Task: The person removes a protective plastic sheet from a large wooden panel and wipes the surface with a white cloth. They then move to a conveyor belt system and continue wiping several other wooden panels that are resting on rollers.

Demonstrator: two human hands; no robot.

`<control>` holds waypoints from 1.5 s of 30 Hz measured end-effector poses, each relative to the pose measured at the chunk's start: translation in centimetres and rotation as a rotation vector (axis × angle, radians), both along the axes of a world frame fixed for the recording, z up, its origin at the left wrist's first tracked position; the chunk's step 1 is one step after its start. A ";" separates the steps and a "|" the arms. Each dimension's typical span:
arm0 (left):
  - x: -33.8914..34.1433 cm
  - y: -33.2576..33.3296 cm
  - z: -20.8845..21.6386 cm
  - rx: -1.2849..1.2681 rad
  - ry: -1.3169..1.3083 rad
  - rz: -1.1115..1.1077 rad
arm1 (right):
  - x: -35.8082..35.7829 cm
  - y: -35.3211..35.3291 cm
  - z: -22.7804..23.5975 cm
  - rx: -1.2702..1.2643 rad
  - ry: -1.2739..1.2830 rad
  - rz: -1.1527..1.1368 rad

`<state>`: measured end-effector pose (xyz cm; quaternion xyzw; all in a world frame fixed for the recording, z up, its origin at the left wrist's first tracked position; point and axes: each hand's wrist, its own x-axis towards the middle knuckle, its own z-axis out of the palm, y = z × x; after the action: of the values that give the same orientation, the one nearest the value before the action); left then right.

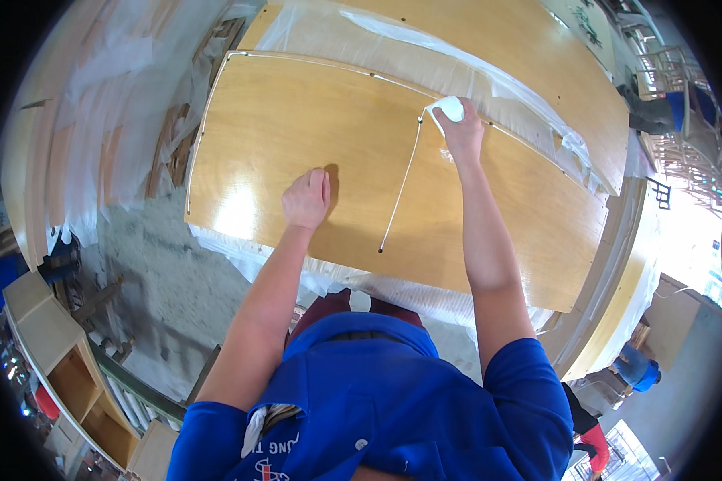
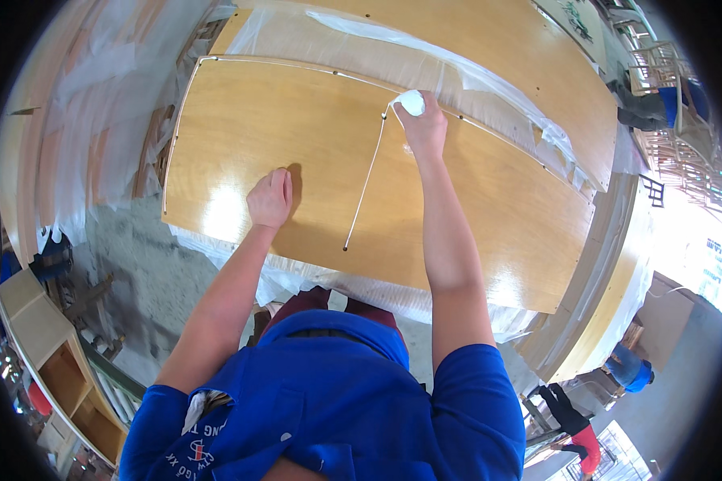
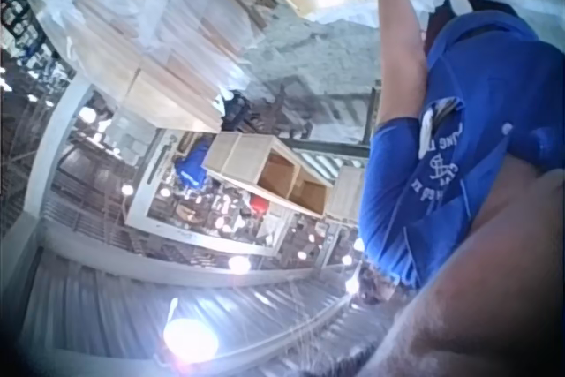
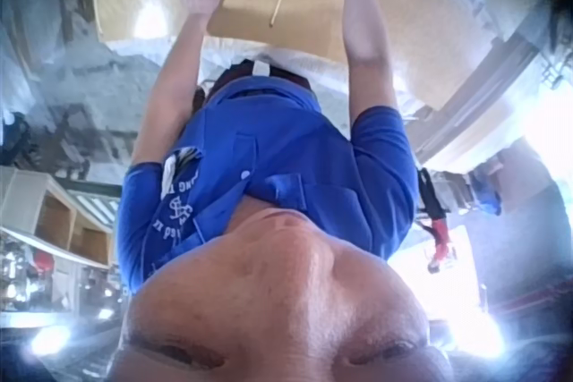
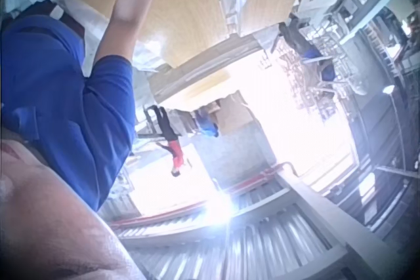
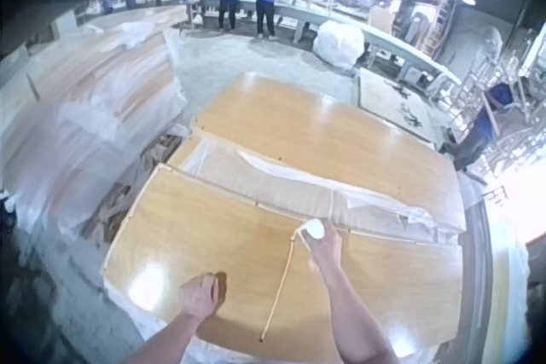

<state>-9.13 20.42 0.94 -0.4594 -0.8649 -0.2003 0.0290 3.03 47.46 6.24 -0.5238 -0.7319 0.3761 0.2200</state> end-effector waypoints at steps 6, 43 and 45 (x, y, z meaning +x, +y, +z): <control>-0.3 0.2 0.2 0.028 0.012 -0.016 | -0.5 1.3 -0.7 0.063 0.020 -0.073; 61.3 0.3 2.5 -0.374 -0.355 -1.233 | 74.7 -52.5 4.4 -0.035 2.288 -0.220; 65.7 1.0 2.2 -0.437 -0.378 -1.326 | 77.5 -53.9 4.5 0.091 2.302 -0.299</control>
<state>56.60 21.47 3.11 -0.8403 -0.4146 -0.0741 -0.3413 80.53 -6.39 10.73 0.0550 -0.0432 0.5735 0.8162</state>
